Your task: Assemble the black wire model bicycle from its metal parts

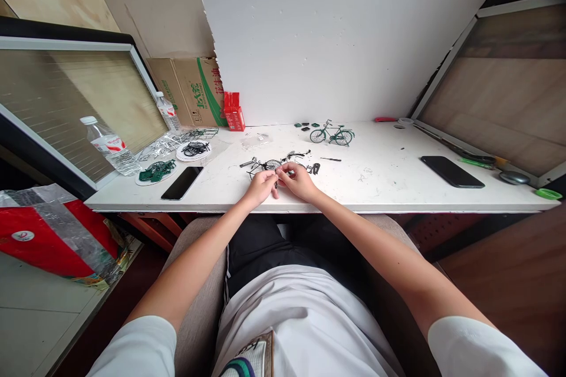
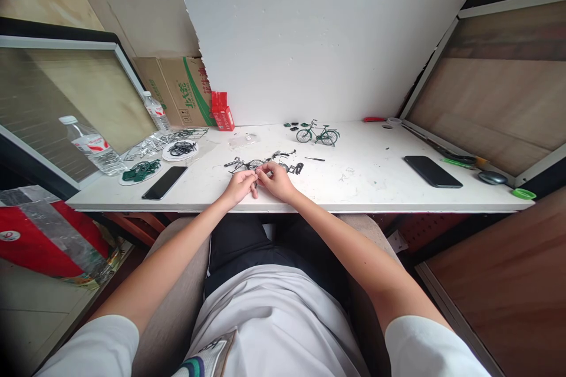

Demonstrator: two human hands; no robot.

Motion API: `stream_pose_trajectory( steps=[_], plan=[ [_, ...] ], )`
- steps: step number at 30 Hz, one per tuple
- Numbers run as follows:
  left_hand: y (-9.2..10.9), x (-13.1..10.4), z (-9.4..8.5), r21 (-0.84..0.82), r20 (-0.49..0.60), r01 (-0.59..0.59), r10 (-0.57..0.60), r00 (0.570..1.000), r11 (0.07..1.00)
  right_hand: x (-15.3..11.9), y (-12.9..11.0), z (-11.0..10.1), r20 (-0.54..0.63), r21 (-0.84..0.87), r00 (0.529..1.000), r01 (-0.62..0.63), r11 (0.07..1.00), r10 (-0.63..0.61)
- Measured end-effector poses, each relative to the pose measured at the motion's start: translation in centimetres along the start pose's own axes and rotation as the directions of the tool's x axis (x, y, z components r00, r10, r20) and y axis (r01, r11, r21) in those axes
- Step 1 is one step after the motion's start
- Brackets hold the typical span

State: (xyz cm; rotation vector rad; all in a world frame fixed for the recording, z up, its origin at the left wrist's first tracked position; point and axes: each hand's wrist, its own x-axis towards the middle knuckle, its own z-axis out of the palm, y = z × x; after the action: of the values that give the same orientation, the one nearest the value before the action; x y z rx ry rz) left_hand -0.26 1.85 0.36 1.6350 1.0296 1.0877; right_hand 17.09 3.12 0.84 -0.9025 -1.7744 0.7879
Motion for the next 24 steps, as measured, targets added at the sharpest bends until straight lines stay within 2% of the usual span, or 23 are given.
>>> stream_pose_trajectory(
  steps=[24],
  plan=[
    [0.52,-0.05,0.15,-0.019,0.027,-0.016,0.017,0.999,1.000,-0.04,-0.42,-0.11,0.024,0.118,0.999,-0.051,0.992,0.048]
  ],
)
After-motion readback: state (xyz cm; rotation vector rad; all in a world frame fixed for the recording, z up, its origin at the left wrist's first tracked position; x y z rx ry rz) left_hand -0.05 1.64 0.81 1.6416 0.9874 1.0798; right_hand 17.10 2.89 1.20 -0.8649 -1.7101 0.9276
